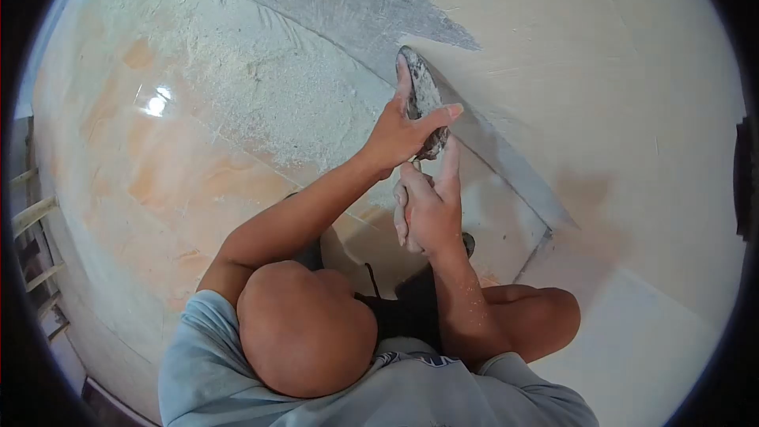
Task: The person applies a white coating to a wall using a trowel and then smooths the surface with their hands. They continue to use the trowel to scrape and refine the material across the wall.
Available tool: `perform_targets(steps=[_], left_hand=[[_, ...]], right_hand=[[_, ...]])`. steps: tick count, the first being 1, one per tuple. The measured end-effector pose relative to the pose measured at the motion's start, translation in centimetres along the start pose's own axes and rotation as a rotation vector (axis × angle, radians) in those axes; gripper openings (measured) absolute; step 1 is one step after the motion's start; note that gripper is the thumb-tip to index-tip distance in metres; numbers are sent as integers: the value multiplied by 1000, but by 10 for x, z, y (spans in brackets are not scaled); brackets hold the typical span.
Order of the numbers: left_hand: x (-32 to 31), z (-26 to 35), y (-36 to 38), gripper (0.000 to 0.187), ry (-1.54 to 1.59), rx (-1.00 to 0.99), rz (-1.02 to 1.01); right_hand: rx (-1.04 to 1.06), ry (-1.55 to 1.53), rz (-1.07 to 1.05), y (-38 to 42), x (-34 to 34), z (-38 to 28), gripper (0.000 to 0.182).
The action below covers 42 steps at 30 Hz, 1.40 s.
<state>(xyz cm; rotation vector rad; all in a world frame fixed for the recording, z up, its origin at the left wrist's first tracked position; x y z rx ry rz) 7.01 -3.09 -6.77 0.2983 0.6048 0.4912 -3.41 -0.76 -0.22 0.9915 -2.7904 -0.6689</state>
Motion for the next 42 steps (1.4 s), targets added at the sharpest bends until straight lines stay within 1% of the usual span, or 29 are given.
perform_targets(steps=[1,2,3,4,7,8,10,11,13,14,16,17,19,20,21,23,25,26,27,29,30,31,33,34,37,39,40,41,42], left_hand=[[1,2,0,126,0,1,-5],[6,0,-3,126,11,81,3],[8,-4,-4,126,22,160,10],[9,-6,-7,126,27,87,44],[4,-7,-6,129,-30,27,-1],[10,-7,-9,129,-27,22,4],[15,-6,-5,129,18,181,11],[13,-4,0,128,43,220,12],[6,-2,-1,127,-24,-16,23],[5,-8,-6,126,-18,-15,-8],[12,-9,-5,127,69,109,3],[13,-7,-3,129,51,140,-8],[7,-5,-3,130,-38,0,9],[7,-7,-5,130,-53,-62,31],[10,-6,-6,130,-49,-59,33],[14,-17,-8,128,75,144,2],[9,-3,-5,127,-39,-40,41],[6,-9,-5,126,-60,-45,33],[7,-2,-5,126,-60,-48,34],[11,-7,-3,126,71,133,10],[14,-5,-4,127,15,157,14],[12,-10,-6,127,13,152,11],[7,-10,-6,128,-108,-19,50],[6,-5,-5,128,-75,-77,47],[13,-4,-1,127,23,169,18],[4,0,0,127,26,-10,25],[2,1,0,127,-64,-53,26],[6,0,-3,127,-62,-58,32],[8,2,-3,127,-8,-15,20]], right_hand=[[-6,22,-2,-2,-3,-3,67],[-18,43,1,-6,-3,-4,66],[-43,-11,7,-9,0,3,66],[-37,-11,10,-7,2,4,66],[76,34,18,-2,0,1,66],[79,38,11,-6,-1,0,66],[-41,35,-6,-10,-5,5,66],[-61,9,1,-9,-4,8,67],[20,85,38,2,-5,-3,66],[27,64,61,2,-5,-2,67],[-16,24,40,-5,-11,-1,68],[-13,-2,-5,-7,-9,4,68],[31,51,26,-2,-5,2,68],[-1,66,47,2,-5,1,68],[-6,38,29,-2,-7,1,68],[-17,2,19,-9,-7,6,68],[32,6,21,-4,-3,6,68],[69,13,21,-1,-2,4,68],[5,7,34,2,-4,2,67],[7,13,21,-8,-6,5,68],[-23,34,0,-10,-5,4,68],[-17,33,0,-8,-4,4,68],[43,26,53,0,-1,2,68],[19,32,39,0,-1,4,68],[-20,3,8,-9,-5,6,69],[10,-22,28,0,-4,2,67],[87,5,59,2,-4,0,66],[89,8,52,-2,-6,-3,66],[51,14,20,-5,-8,-3,67]])
Point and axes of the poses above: each hand's wrist, its own y-axis away from the middle knuckle, its own x-axis out of the back of the hand, z = x × y, the point moved 7 cm from there along -y, towards the middle knuckle, and after that the axes turned 9 degrees about x, right-handed, at the moved point
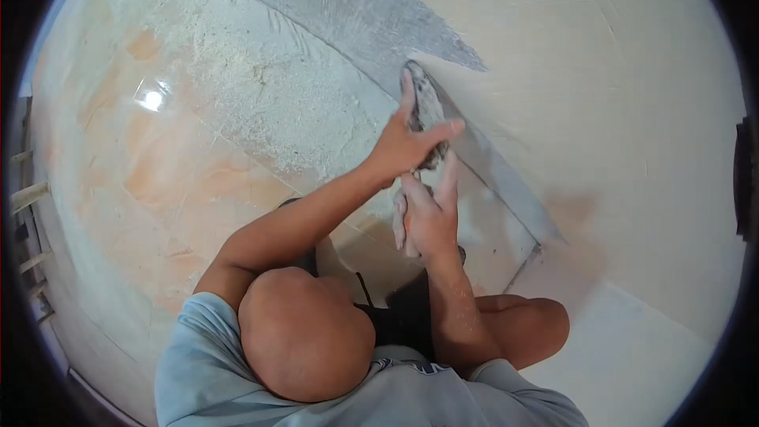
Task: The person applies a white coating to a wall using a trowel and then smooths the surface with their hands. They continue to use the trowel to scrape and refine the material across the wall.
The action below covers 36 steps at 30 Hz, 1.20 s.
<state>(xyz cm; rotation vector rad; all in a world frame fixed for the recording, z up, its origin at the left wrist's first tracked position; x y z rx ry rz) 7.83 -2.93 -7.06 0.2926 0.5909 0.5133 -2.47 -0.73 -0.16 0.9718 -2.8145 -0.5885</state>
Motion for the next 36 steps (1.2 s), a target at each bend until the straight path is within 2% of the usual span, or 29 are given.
perform_targets(steps=[2,5,6,9,15,17,18,19,23,25,27,29,30,31,34,36], left_hand=[[1,0,5,127,75,104,-2],[-7,6,7,127,38,-24,-14],[-5,5,4,127,0,-54,3],[1,-1,0,129,34,24,16],[-4,9,8,125,16,-38,8],[-3,7,7,126,50,50,-28],[-6,13,10,125,10,-70,-2],[-4,13,9,125,7,-74,2],[0,-1,2,127,31,21,10],[-2,8,7,128,26,13,6],[-1,6,2,127,-30,-50,19],[0,6,1,126,65,-43,-5],[6,2,1,126,31,49,33],[3,4,3,126,31,48,33],[-4,9,5,132,-35,-78,17],[-1,8,4,132,-44,-70,26]], right_hand=[[0,-63,-51,-3,1,6,68],[65,-1,17,4,3,1,67],[-5,-4,-16,6,-2,-6,66],[-26,-25,-27,2,-2,-2,67],[-45,-36,36,8,1,2,68],[-40,-73,-2,5,1,3,68],[-9,-9,9,8,1,-2,67],[-7,-12,3,6,-1,-1,67],[-46,-10,11,3,0,2,67],[-8,-71,-29,3,-1,0,67],[3,9,-12,4,-2,-3,67],[-31,4,-13,1,-4,-2,69],[-35,-27,-35,-3,-3,4,70],[-34,-27,-35,-1,-1,3,70],[50,-40,12,6,0,-2,69],[14,-19,-1,1,-2,0,70]])
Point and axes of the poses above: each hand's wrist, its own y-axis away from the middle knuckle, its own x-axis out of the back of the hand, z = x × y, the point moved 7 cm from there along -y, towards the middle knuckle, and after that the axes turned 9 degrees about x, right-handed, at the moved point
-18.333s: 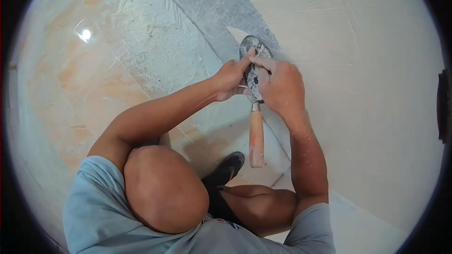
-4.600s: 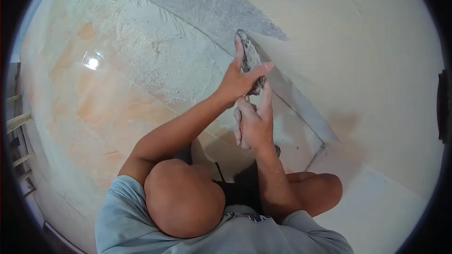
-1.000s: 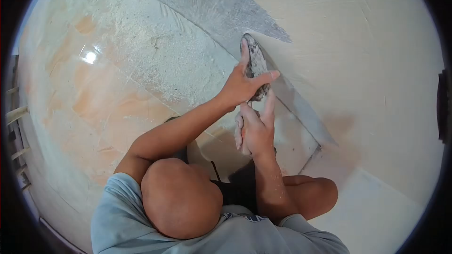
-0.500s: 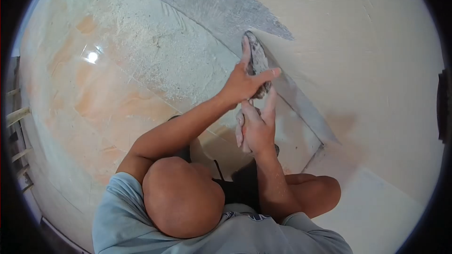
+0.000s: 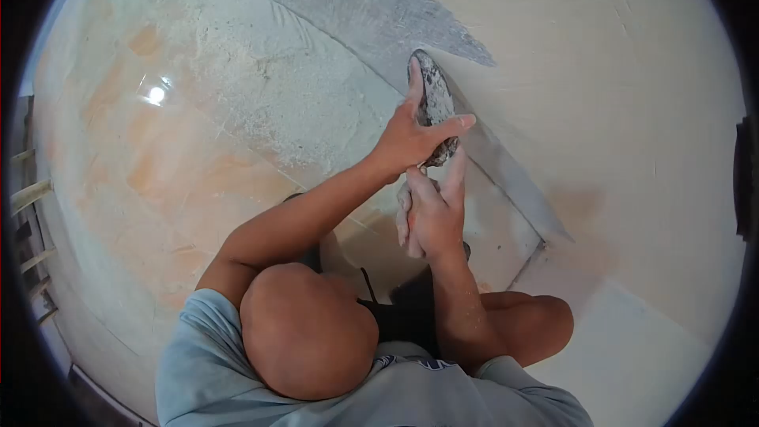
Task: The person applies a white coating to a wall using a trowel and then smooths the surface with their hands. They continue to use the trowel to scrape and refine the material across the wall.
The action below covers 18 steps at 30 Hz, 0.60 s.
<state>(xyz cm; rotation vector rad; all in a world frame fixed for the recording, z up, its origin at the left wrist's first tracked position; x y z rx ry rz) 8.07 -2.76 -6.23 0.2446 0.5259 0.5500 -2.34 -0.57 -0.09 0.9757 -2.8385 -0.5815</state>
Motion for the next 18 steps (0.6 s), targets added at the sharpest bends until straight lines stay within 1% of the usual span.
perform_targets(steps=[1,3,5,6,8,9,10,12,13,14,15,16,17,18], left_hand=[[-1,0,1,132,-6,11,4],[-1,-9,-5,132,-18,-12,9],[-2,-11,-4,130,-51,-119,33],[-5,-1,5,125,-113,-61,-9],[-5,-22,-2,119,-6,-39,-82],[5,-29,-3,115,-214,-48,65],[11,-28,-8,115,-206,-59,82],[40,-16,-17,97,-322,-165,400],[39,16,-10,101,-360,-393,448],[22,37,-5,102,-584,-560,365],[1,47,0,104,-815,-719,278],[-22,46,-4,97,-775,-800,164],[-24,36,-21,97,-769,-800,184],[-24,25,-39,93,-897,-954,352]], right_hand=[[-37,24,-7,0,1,2,70],[-20,10,-38,-2,4,4,69],[-7,-12,-8,2,9,5,69],[-15,25,9,5,14,10,70],[-30,71,-9,10,23,7,70],[-37,99,14,13,33,10,69],[-73,159,4,22,41,5,69],[-120,302,21,47,59,-9,69],[-127,443,0,58,66,-21,68],[-130,585,-21,67,76,-30,68],[-119,604,-38,72,92,-36,68],[203,932,-159,73,99,-60,68],[537,1240,-281,81,94,-75,68],[538,1248,-297,89,96,-84,68]])
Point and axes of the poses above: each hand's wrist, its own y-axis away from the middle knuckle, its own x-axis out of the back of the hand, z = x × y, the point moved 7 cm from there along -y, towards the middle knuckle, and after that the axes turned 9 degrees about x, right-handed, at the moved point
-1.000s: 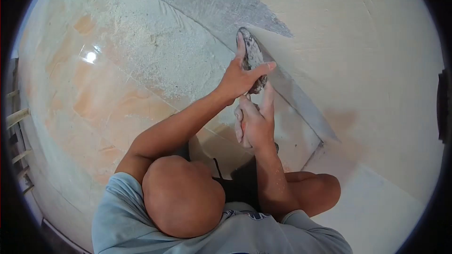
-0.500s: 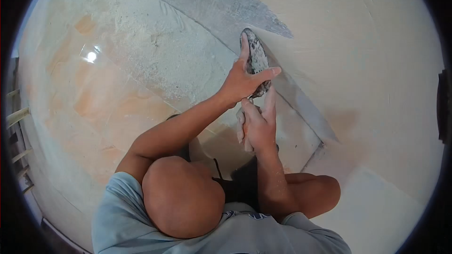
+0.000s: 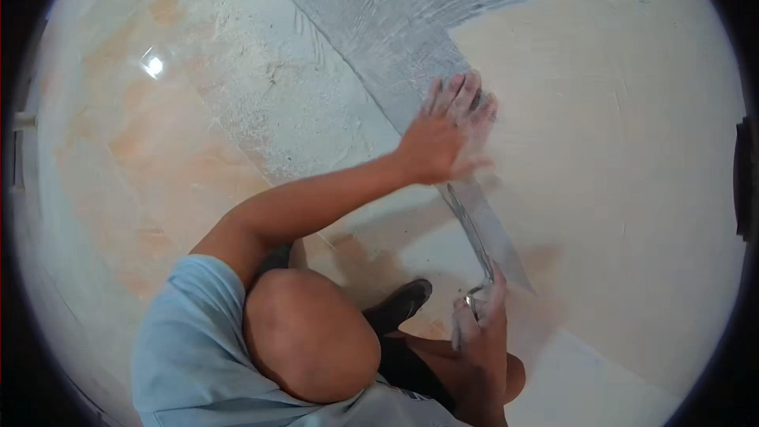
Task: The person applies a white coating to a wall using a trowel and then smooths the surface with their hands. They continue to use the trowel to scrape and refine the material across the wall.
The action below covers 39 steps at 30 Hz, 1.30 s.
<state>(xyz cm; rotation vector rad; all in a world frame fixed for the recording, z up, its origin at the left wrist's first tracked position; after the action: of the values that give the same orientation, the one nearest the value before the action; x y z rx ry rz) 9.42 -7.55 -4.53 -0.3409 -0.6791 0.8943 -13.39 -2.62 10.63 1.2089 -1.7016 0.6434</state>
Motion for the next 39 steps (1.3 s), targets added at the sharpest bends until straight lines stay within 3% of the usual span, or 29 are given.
perform_targets(steps=[1,2,5,7,8,9,10,11,12,13,16,17,19,20,21,23,27,29,30,31,33,34,36,38,39], left_hand=[[-13,-12,-1,88,-183,-111,138],[-14,-35,-1,79,-197,-77,181],[0,-65,-3,78,121,245,246],[-1,-38,-4,76,113,215,257],[2,-27,-4,74,106,181,278],[-4,-12,0,69,-78,-18,159],[0,-19,-2,69,-84,-23,157],[0,-16,-3,67,-273,-224,153],[-7,-16,-1,65,-458,-423,147],[-4,-35,-8,65,-396,-284,154],[25,-67,-17,62,309,309,392],[25,-62,-13,62,311,311,392],[13,-32,-8,63,12,-8,196],[2,-17,-1,65,-75,-216,28],[2,-24,-1,65,-74,-213,36],[0,-46,-6,64,-239,-221,89],[51,-102,-29,84,265,519,369],[48,-79,-26,80,152,285,290],[43,-56,-25,73,-45,53,216],[44,-52,-21,73,-44,58,212],[25,-22,-10,67,-171,-295,3],[24,-39,-13,64,-262,-293,52],[36,-102,-26,65,-157,74,127],[58,-157,-21,67,163,582,439],[62,-167,-14,66,245,657,428]], right_hand=[[-332,-169,-30,12,10,10,69],[-670,-335,-56,30,10,21,69],[-576,-260,2,35,10,31,69],[-660,-350,-20,38,-2,31,69],[-735,-434,-40,40,-9,33,69],[-729,-445,-38,44,-13,37,69],[-634,-455,-91,46,-21,39,69],[-541,-458,-141,46,-25,37,68],[-388,-198,-221,27,-9,13,66],[-391,-195,-220,29,-9,14,66],[-541,-366,-163,37,-13,20,65],[-655,-406,-152,36,-13,21,65],[-768,-439,-146,38,-16,25,64],[-596,-332,-143,29,-14,28,63],[-423,-223,-139,22,-13,26,62],[-376,-222,-147,18,-19,30,61],[-333,-75,-246,-4,-16,7,57],[-415,-138,-243,-9,-23,4,55],[-505,-207,-239,-10,-25,6,54],[-509,-209,-243,-14,-24,6,54],[-525,-88,-356,-17,-20,9,46],[-540,-86,-361,-16,-14,14,46],[-407,33,-474,-10,-11,13,32],[-461,77,-544,-11,-5,6,28],[-487,115,-625,-12,-4,5,25]])
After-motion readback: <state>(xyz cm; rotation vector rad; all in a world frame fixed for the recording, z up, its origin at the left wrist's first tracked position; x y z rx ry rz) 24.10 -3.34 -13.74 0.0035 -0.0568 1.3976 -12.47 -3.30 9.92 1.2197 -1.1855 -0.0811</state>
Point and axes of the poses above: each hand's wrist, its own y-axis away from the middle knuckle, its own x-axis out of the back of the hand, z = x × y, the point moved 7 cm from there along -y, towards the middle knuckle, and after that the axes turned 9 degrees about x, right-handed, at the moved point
